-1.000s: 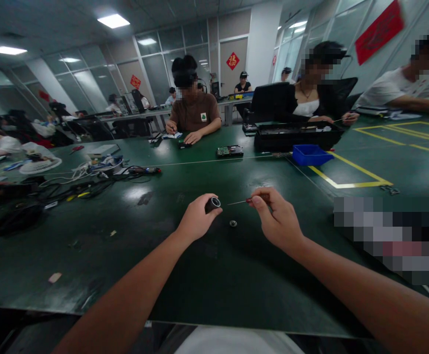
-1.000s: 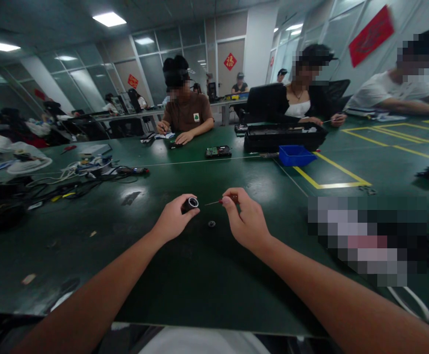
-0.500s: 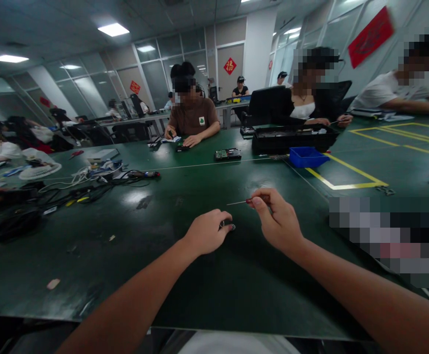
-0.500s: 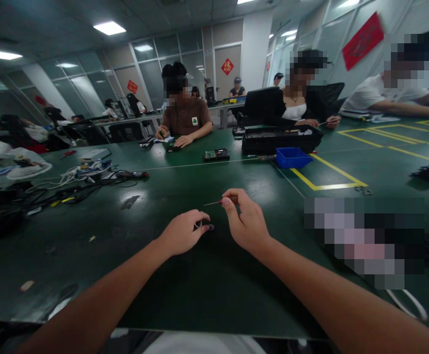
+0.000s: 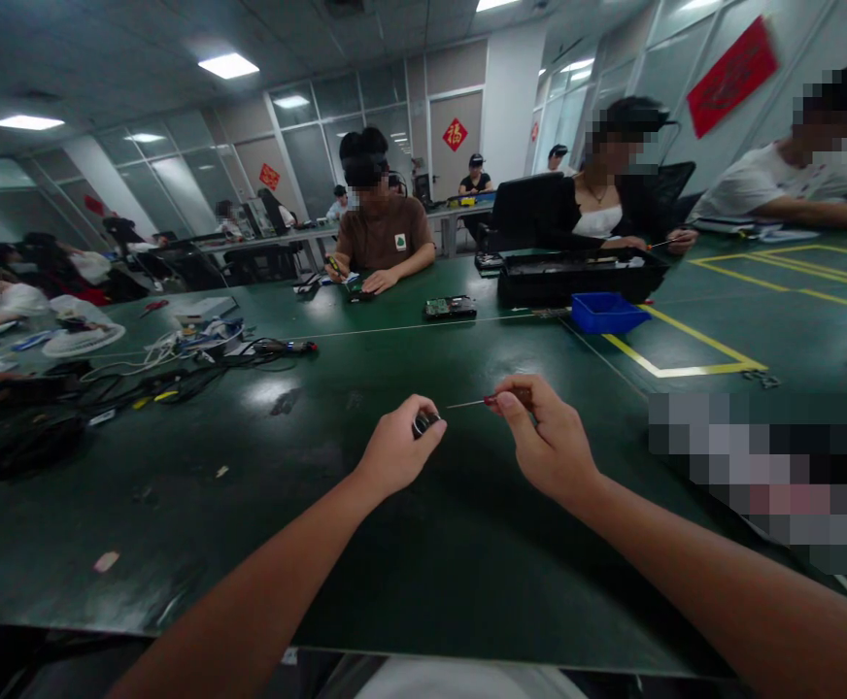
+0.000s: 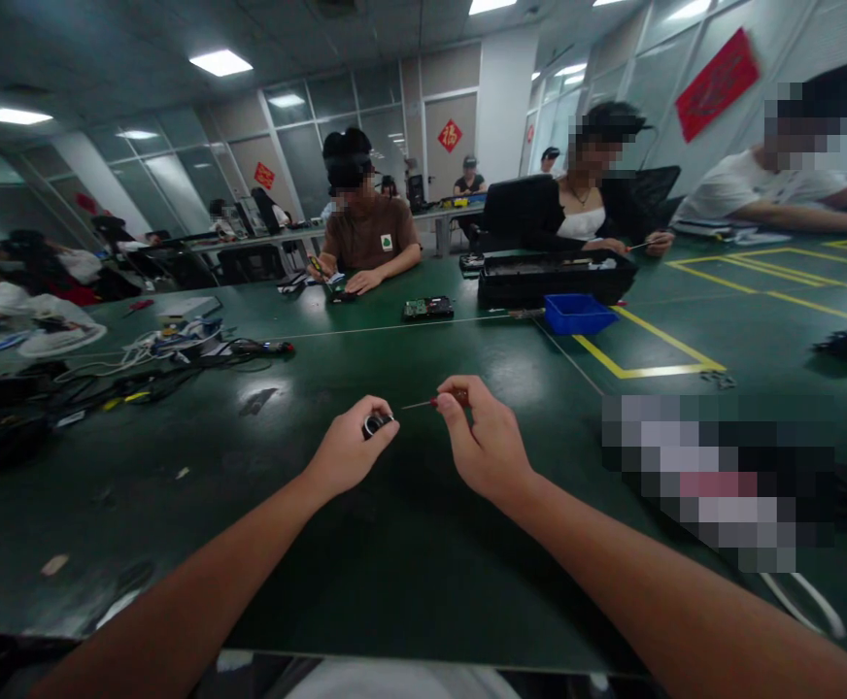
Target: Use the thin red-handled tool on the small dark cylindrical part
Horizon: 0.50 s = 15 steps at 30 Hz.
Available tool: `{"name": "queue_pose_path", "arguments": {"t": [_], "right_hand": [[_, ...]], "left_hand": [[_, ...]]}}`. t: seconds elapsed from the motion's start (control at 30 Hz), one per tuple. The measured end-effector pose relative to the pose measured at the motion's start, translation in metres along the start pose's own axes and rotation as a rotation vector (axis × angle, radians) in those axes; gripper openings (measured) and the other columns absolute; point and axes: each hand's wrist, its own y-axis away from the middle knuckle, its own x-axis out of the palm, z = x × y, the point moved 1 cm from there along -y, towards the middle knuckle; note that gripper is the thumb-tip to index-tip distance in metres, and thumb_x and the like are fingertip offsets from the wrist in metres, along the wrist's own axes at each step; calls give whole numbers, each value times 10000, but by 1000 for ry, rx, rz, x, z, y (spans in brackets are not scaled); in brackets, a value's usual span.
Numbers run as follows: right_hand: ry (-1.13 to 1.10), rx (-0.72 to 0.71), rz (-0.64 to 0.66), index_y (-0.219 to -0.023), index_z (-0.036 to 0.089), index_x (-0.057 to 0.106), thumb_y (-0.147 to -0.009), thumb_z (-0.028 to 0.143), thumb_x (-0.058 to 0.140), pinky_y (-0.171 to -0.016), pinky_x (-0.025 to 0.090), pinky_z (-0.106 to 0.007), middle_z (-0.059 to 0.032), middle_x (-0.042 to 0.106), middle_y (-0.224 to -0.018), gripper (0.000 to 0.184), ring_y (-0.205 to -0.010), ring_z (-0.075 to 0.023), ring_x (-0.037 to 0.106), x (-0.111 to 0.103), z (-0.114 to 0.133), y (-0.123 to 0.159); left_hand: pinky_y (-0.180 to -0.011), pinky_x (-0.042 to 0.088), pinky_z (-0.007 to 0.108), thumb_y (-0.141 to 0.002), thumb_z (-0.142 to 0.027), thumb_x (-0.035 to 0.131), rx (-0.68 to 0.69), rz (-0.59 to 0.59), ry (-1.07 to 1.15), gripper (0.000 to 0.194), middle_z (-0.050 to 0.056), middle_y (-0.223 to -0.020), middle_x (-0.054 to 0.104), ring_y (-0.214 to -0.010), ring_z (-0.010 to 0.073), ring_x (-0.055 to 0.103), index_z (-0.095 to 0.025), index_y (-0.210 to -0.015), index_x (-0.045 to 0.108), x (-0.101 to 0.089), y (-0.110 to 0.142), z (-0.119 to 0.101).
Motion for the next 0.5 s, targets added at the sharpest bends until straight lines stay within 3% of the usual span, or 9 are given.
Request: {"name": "queue_pose_path", "arguments": {"t": [0.13,0.27,0.37,0.5], "right_hand": [[0,-4,16,-1076,222,572,-1013,366,462,-748,539,-385,-57,694,-923,192,-850,-218,688,-2,4,0],[9,-8,20,-1086,223,575,-1015,354,458,-734,531,-370,-56,694,-927,189,-853,-214,683,-3,6,-1],[13,-20,24,-1079,226,580,-1016,352,460,-728,527,-358,-51,693,-916,186,-844,-207,683,-2,6,-1],[15,-20,30,-1078,229,587,-1017,354,462,-716,524,-347,-43,687,-902,187,-833,-200,683,0,5,0]], "left_hand": [[-559,379,251,-852,-297,564,-148,-190,366,197,11,-784,601,-616,128,517,-188,-999,638,-26,-7,11],[-465,312,211,-817,-322,617,-272,-289,719,164,0,-729,544,-539,95,466,-160,-817,593,-60,-6,29],[-455,347,206,-820,-326,631,-380,-428,869,185,-2,-709,533,-518,96,471,-151,-798,575,-93,3,46],[-464,396,211,-841,-180,513,-516,-672,938,111,1,-694,529,-509,109,492,-130,-872,607,-143,26,74]]}}
